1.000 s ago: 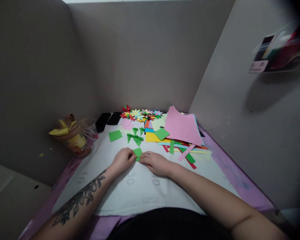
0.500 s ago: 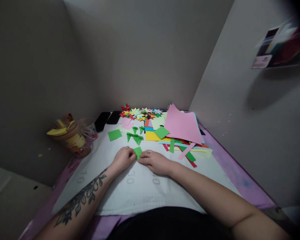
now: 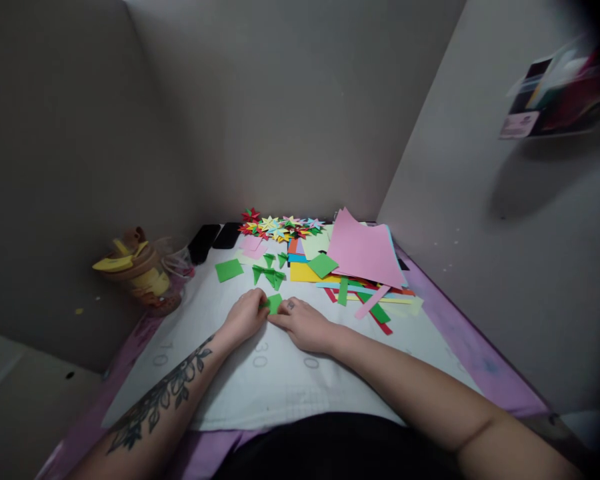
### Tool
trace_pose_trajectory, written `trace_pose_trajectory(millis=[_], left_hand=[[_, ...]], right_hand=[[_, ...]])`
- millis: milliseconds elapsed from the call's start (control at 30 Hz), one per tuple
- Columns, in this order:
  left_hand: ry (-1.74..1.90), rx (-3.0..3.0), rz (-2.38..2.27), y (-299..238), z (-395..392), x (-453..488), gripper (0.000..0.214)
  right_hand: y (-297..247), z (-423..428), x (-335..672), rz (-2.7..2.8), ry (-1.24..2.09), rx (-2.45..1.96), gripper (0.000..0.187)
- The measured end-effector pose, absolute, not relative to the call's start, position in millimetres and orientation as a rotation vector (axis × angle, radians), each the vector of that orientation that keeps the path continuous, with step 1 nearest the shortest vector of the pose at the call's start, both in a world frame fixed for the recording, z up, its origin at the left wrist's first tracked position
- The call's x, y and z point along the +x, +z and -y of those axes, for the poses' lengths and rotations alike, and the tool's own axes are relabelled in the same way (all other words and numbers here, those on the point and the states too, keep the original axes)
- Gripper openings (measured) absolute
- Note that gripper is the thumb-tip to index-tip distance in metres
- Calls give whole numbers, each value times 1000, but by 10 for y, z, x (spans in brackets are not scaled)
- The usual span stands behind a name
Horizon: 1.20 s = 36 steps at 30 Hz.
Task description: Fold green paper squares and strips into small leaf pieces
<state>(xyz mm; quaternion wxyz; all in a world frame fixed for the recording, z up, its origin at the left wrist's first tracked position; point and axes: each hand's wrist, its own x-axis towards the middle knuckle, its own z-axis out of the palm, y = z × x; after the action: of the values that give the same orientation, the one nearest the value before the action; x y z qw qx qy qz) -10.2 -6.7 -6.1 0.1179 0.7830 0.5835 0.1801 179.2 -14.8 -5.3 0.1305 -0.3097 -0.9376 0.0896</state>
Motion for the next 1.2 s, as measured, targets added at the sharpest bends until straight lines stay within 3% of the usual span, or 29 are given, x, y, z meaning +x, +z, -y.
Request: trace_pose_trajectory(millis=[300,467,633,733,1067,1200], left_hand=[[545,2283,-1619,-83,56,-146,18],[538,2276,-1573,-77,29,-170,22],[574,2270,-1563,-80,36,-181,21],[585,2281,-1552,-69,55,-183,21],[727,2236,-1486,-100,73,-211,18],[905,2057,-1456,-94,71,-220,15]], right_hand=[[-58,151,1761,2714,239,-915,36],[-88,134,1680,2745,192,-1017,47],[-22,168,1783,2698,247,-983,29],[-5,169,1909,2651,306,-890,23],[-107,-13,1984,2666,269,-634,29],[-104,-33,1996,2471,488,-520,31]])
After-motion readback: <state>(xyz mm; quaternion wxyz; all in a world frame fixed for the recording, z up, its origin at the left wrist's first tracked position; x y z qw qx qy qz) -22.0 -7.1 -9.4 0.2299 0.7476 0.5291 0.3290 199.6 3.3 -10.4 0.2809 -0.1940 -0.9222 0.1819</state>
